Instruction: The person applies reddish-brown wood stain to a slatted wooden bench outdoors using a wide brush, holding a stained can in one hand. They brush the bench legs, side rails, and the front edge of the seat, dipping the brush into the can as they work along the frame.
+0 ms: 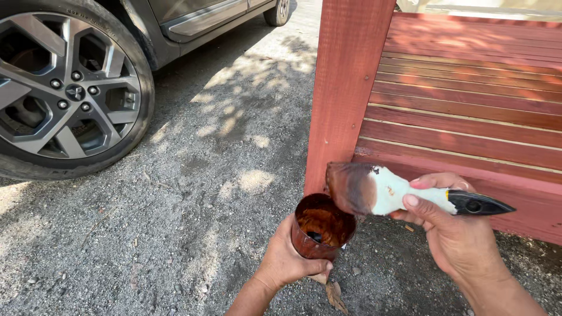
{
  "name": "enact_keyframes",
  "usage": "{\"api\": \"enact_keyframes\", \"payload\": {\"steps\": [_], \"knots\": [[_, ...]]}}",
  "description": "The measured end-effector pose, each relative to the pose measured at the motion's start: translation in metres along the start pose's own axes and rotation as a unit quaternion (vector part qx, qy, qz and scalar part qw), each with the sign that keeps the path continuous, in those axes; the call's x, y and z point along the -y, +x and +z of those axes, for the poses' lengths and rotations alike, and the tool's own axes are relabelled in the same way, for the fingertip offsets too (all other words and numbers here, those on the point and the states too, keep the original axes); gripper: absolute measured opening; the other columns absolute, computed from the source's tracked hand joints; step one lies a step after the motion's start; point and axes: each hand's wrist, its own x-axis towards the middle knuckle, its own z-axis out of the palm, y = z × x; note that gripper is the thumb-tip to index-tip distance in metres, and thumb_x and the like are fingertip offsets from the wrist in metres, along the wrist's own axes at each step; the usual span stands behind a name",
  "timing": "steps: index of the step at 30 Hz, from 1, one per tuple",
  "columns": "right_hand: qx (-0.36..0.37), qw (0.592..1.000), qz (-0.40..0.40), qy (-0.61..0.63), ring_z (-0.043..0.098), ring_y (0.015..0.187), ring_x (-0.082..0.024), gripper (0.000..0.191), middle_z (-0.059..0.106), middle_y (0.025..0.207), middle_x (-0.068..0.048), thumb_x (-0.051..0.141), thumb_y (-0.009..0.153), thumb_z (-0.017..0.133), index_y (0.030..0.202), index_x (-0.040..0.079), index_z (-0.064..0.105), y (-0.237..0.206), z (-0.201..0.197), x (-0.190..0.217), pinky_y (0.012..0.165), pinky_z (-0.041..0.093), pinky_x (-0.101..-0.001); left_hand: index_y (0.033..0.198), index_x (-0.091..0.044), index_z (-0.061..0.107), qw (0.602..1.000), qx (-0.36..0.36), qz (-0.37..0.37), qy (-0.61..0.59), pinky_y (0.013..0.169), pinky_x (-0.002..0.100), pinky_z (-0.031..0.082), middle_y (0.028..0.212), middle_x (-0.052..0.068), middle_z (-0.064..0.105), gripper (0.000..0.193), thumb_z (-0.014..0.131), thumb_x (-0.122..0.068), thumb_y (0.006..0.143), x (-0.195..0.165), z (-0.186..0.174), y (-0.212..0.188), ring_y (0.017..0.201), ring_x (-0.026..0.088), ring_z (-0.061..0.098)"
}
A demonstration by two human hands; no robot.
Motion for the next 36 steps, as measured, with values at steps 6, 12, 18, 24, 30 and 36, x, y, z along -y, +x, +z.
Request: {"api": "enact_keyframes", "payload": {"steps": [6,12,18,24,30,36], "knots": [[0.075,0.917,-0.245,-0.305,0.074,0.101,-0.02,0.023,0.076,0.108,-0.011,0.004,0.081,0.082,0.102,0.005,0.072,-0.017,0.053,0.03,0.088,0.061,-0.0308,0.132,-0.003,0.055,0.998,-0.036,-0.005,0.051,0.105,0.034,0.055,0.123,0.006,0.073,0.094,0.095,-0.015,0.048,-0.03,-0.002,0.005,0.116,0.018,0.07],[0.132,0.797,-0.398,-0.436,0.074,0.106,-0.028,0.032,0.072,0.119,-0.018,0.003,0.069,0.082,0.099,0.013,0.076,-0.01,0.087,0.056,0.086,0.061,-0.0334,0.134,-0.008,0.052,0.99,-0.09,-0.044,0.1,0.102,0.033,0.056,0.123,0.004,0.072,0.1,0.098,-0.019,0.045,-0.073,-0.011,0.018,0.114,0.016,0.071],[0.108,0.654,-0.545,-0.514,0.07,0.112,-0.036,0.036,0.068,0.123,-0.02,0.011,0.064,0.076,0.099,0.018,0.078,0.013,0.104,0.082,0.088,0.059,-0.0392,0.135,-0.009,0.053,0.99,-0.108,-0.052,0.077,0.102,0.034,0.058,0.122,0.005,0.075,0.1,0.097,-0.017,0.045,-0.109,-0.013,0.03,0.114,0.018,0.073],[0.084,0.558,-0.587,-0.58,0.063,0.121,-0.035,0.022,0.07,0.124,-0.016,0.018,0.07,0.07,0.09,0.019,0.078,0.046,0.105,0.073,0.096,0.055,-0.0439,0.136,-0.01,0.052,0.99,-0.126,-0.058,0.029,0.105,0.034,0.056,0.123,0.003,0.075,0.103,0.098,-0.01,0.044,-0.114,-0.011,0.031,0.115,0.017,0.072],[0.114,0.541,-0.6,-0.578,0.06,0.123,-0.031,0.01,0.069,0.125,-0.011,0.021,0.074,0.069,0.084,0.02,0.071,0.038,0.089,0.036,0.101,0.055,-0.0436,0.138,-0.008,0.053,0.99,-0.123,-0.064,0.031,0.107,0.034,0.054,0.122,0.004,0.077,0.104,0.098,-0.005,0.043,-0.105,-0.02,0.026,0.117,0.016,0.073],[0.084,0.537,-0.619,-0.567,0.06,0.123,-0.032,0.014,0.067,0.127,-0.011,0.02,0.073,0.068,0.086,0.02,0.073,0.067,0.106,0.063,0.101,0.054,-0.0442,0.138,-0.006,0.052,0.991,-0.115,-0.063,0.004,0.108,0.035,0.054,0.122,0.006,0.077,0.104,0.097,-0.003,0.044,-0.113,-0.024,0.039,0.116,0.016,0.074]]}}
